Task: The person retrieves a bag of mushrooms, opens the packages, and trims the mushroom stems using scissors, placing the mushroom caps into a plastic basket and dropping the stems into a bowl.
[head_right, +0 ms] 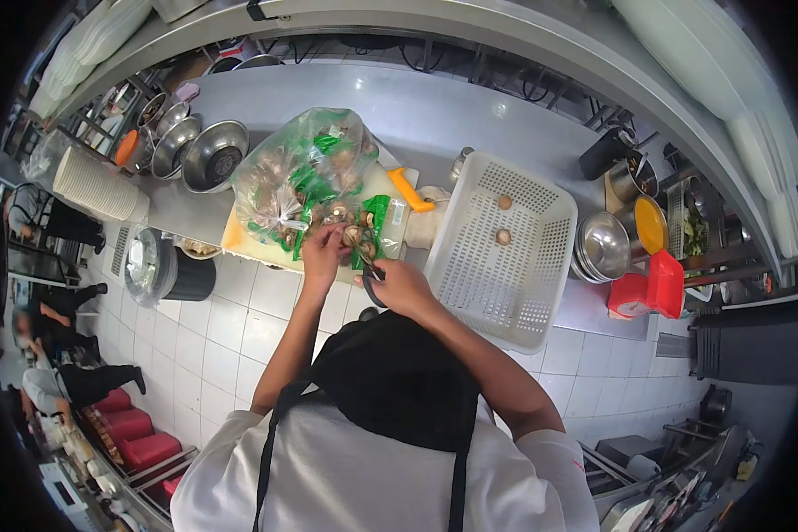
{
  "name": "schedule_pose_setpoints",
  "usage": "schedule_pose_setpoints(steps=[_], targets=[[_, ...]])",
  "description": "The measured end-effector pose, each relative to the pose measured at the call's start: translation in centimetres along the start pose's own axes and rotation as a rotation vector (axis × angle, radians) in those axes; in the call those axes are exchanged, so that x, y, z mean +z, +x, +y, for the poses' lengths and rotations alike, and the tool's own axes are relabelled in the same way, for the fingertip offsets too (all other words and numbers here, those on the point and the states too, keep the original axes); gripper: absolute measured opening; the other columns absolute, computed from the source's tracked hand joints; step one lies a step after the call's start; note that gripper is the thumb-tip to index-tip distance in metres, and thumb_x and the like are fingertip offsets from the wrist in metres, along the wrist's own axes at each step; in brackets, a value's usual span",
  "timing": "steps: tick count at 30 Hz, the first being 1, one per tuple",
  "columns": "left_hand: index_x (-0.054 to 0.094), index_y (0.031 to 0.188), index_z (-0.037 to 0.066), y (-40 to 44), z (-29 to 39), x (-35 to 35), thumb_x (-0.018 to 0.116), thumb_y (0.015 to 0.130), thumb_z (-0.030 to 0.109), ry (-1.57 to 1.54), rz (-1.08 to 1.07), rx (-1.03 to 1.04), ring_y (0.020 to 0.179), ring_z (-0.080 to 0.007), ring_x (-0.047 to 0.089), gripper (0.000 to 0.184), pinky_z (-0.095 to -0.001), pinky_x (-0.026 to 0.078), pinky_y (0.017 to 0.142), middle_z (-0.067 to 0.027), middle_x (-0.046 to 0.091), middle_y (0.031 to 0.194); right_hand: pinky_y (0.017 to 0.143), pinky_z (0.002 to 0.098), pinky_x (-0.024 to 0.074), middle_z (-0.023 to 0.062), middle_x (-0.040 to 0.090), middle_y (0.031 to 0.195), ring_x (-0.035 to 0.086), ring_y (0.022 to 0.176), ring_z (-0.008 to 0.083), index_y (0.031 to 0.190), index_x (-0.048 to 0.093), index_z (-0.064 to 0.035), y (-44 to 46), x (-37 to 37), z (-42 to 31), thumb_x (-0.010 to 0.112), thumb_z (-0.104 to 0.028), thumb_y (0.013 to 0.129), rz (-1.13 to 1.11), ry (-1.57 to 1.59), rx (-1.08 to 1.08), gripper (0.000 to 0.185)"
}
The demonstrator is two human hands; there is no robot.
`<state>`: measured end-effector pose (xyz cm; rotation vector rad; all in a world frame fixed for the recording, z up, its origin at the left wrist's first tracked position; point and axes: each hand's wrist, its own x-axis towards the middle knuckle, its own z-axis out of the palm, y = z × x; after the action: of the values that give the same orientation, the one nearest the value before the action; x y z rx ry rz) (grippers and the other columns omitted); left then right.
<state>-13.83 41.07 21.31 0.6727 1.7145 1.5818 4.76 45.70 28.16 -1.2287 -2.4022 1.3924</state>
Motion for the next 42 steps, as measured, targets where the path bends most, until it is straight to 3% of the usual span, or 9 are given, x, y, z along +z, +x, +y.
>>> schedule_pose_setpoints(steps=[3,6,9,12,16,26,35,42], targets=[[0.070,0.116,0.000,0.3,-0.2,-0.2,0.062,0.100,0.010,-0.133,-0.033,-0.040,0.081,-0.0092,0.064,0.021,-0.0270,0.061,0.072,-0.0052,0.070,0.097,0.069,0.0488,0.0499,0.0201,0.068,0.074,0.068,0.077,0.0425,0.093,0.071,-0.0027,-0.2,-0.2,-0.6,0.074,-0.053,0.085,0.064,-0.062,-0.018,0.051],[0.069,0.119,0.000,0.5,-0.6,-0.2,0.062,0.099,0.007,-0.189,-0.033,-0.057,0.085,-0.0103,0.066,0.021,-0.0273,0.061,0.074,-0.0050,0.069,0.100,0.062,0.0465,0.0505,0.0178,0.065,0.067,0.069,0.068,0.0352,0.094,0.070,-0.0024,0.5,0.6,0.7,0.075,-0.050,0.086,0.061,0.011,-0.049,0.049],[0.067,0.121,0.000,0.6,-1.2,-0.1,0.064,0.096,0.004,-0.201,-0.026,-0.031,0.087,-0.0125,0.068,0.025,-0.0278,0.060,0.076,-0.0054,0.069,0.100,0.050,0.0387,0.0473,0.0097,0.060,0.060,0.065,0.057,0.0213,0.090,0.070,-0.0027,0.7,0.3,0.2,0.075,-0.048,0.089,-0.068,0.237,0.099,0.046],[0.068,0.120,-0.001,0.8,-2.0,-0.2,0.066,0.090,0.000,-0.129,-0.012,0.051,0.089,-0.0131,0.068,0.029,-0.0276,0.058,0.078,-0.0062,0.070,0.104,0.042,0.0292,0.0407,0.0012,0.055,0.060,0.057,0.051,0.0097,0.095,0.069,-0.0024,1.4,1.0,1.6,0.074,-0.048,0.091,-0.175,0.651,0.191,0.046],[0.069,0.118,-0.002,1.0,-2.5,-0.6,0.070,0.084,-0.001,0.103,0.006,0.196,0.089,-0.0136,0.069,0.034,-0.0276,0.056,0.079,-0.0083,0.071,0.104,0.043,0.0252,0.0406,-0.0014,0.054,0.064,0.052,0.048,0.0093,0.110,0.066,0.0006,1.1,0.2,0.8,0.071,-0.051,0.093,-0.308,1.027,0.303,0.055],[0.070,0.112,-0.004,0.9,-0.7,-0.5,0.070,0.086,0.004,0.006,-0.023,0.061,0.089,-0.0133,0.069,0.028,-0.0266,0.054,0.081,-0.0084,0.074,0.100,0.044,0.0256,0.0425,-0.0006,0.056,0.063,0.053,0.049,0.0089,0.112,0.065,-0.0019,0.8,0.2,0.4,0.068,-0.055,0.093,-0.305,0.911,0.341,0.056],[0.069,0.120,-0.004,1.0,-1.1,-0.4,0.068,0.086,0.005,0.001,-0.006,-0.033,0.084,-0.0113,0.066,0.035,-0.0268,0.053,0.076,-0.0081,0.073,0.098,0.046,0.0249,0.0442,-0.0004,0.056,0.063,0.054,0.050,0.0089,0.114,0.063,-0.0019,0.4,0.1,-0.4,0.066,-0.056,0.095,-0.320,0.942,0.312,0.058],[0.071,0.117,0.000,0.2,-0.6,-0.2,0.070,0.079,0.003,0.229,0.012,0.271,0.078,-0.0180,0.066,0.038,-0.0302,0.053,0.073,-0.0113,0.071,0.097,0.045,0.0248,0.0439,0.0000,0.057,0.064,0.054,0.050,0.0092,0.113,0.064,-0.0012,0.8,0.3,-0.5,0.066,-0.057,0.094,-0.285,0.971,0.324,0.059]])
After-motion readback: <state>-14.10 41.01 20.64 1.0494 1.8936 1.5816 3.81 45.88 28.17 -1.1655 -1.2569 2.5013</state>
